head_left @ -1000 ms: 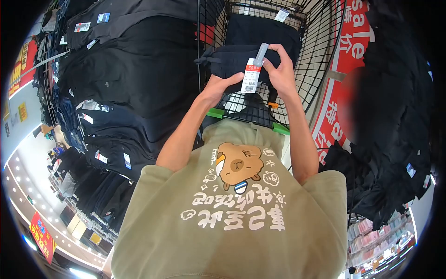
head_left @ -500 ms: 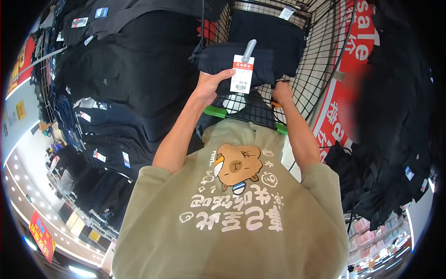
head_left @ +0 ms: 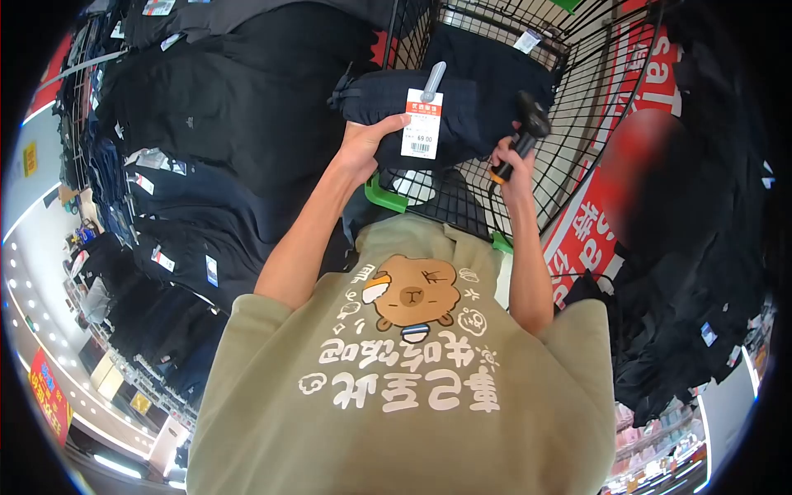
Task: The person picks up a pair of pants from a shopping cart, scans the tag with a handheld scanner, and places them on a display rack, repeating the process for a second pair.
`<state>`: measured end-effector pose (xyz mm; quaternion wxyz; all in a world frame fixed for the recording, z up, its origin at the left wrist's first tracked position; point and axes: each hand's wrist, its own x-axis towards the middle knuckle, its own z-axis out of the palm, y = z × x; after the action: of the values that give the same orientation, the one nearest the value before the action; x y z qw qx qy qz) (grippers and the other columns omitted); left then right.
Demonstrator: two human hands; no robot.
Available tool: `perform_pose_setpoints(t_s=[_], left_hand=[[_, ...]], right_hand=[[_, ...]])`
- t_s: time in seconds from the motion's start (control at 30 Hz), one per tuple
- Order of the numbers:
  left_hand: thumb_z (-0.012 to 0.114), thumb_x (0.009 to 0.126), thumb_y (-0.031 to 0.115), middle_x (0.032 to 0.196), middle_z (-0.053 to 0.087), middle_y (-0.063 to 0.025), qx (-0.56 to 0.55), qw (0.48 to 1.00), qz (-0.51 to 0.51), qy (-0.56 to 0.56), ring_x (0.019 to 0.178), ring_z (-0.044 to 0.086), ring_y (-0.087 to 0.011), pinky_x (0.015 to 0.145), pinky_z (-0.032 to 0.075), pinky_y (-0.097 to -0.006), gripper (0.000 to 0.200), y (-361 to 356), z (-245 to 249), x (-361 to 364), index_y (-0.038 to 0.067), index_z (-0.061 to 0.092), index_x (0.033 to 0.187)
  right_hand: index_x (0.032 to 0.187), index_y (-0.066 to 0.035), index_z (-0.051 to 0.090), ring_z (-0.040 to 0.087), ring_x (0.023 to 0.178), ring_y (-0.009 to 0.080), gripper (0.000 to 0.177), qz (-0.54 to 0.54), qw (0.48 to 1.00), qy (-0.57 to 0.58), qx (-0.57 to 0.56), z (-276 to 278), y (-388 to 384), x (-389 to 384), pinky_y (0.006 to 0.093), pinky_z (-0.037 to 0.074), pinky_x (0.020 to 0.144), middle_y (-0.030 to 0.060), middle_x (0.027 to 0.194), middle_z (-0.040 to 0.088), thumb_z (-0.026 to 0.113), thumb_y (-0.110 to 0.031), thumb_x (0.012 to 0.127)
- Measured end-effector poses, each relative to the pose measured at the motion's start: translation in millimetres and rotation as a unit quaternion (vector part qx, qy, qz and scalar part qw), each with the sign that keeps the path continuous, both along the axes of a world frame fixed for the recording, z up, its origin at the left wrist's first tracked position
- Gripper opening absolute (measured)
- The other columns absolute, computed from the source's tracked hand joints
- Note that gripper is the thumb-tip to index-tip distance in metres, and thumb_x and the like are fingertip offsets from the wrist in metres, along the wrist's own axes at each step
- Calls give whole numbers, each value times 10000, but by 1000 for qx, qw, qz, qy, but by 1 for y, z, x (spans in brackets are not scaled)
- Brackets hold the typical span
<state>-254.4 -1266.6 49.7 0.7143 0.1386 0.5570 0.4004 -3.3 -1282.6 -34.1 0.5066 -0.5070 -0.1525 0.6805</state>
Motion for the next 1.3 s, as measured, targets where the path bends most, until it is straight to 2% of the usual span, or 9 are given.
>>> perform_pose_setpoints(t_s=[0.13, 0.3, 0.57, 0.73, 0.97, 1.0, 1.13, 1.27, 1.3], left_hand=[[696, 803, 39, 1064, 667, -122, 58, 993, -42, 91, 959, 661, -209, 868, 542, -350, 348, 12, 13, 6, -10, 594, 1133], [701, 789, 28, 1087, 651, -102, 115, 989, -19, 89, 979, 649, -199, 862, 540, -346, 413, 21, 5, 17, 0, 555, 1174], [678, 811, 28, 1121, 633, -114, 112, 992, -2, 62, 1015, 641, -221, 882, 538, -375, 415, 23, 1, 22, 3, 531, 1198], [664, 823, 30, 1106, 643, -118, 123, 990, 15, 64, 996, 650, -226, 882, 538, -380, 389, 8, 5, 16, -5, 538, 1190], [657, 816, 13, 1094, 650, -137, 63, 996, 59, 14, 990, 653, -235, 899, 533, -387, 371, -20, 27, 1, -29, 554, 1170], [657, 816, 13, 1094, 650, -137, 63, 996, 69, 13, 990, 653, -235, 899, 533, -387, 371, -25, 28, -1, -29, 554, 1170], [710, 775, 1, 1099, 647, -102, 55, 996, 62, 11, 1004, 636, -196, 910, 509, -349, 437, -37, 35, -5, -1, 555, 1183], [750, 752, 15, 1151, 608, -65, 82, 994, 34, 60, 1077, 574, -155, 977, 441, -321, 505, -42, 50, -5, 6, 535, 1209], [752, 755, 21, 1158, 605, -61, 95, 994, 20, 50, 1079, 569, -149, 980, 436, -315, 507, -42, 54, -6, 6, 534, 1213]], right_hand=[[1060, -47, 469, 466, 509, 110, 307, -9, 995, -13, 103, 88, -15, -2, 246, 402, 466, 8, 633, 474, 623, -88, 798], [896, -31, 526, 456, 496, 64, 190, 255, 965, -65, -8, 136, -54, -11, 224, 358, 469, -9, 612, 502, 680, -117, 827], [1125, -46, 486, 486, 527, 60, 440, 246, 969, -6, -30, 115, -73, -19, 229, 385, 472, -3, 714, 529, 745, -178, 795], [1214, -53, 481, 556, 616, 176, 502, 205, 931, -292, -69, 43, -43, 3, 317, 463, 574, 74, 799, 577, 685, -267, 808], [1433, -56, 308, 645, 918, 306, 706, 333, 776, -527, -94, -134, -34, 53, 383, 504, 824, 179, 914, 632, 639, -285, 854], [1417, -69, 344, 545, 1144, 376, 679, 386, 738, -534, -150, -128, -25, 54, 396, 428, 984, 249, 1087, 600, 637, -288, 846], [1374, -65, 415, 478, 1222, 364, 651, 490, 582, -645, -74, -65, -5, 34, 385, 409, 1013, 245, 1320, 482, 662, -327, 832], [1412, -40, 363, 424, 1291, 342, 675, 428, 713, -529, 171, -30, 25, 15, 399, 363, 1058, 157, 1356, 485, 642, -337, 873], [1408, -22, 367, 429, 1283, 300, 722, 414, 862, -246, 158, 6, 33, -1, 384, 359, 1058, 131, 1363, 481, 669, -375, 856]])
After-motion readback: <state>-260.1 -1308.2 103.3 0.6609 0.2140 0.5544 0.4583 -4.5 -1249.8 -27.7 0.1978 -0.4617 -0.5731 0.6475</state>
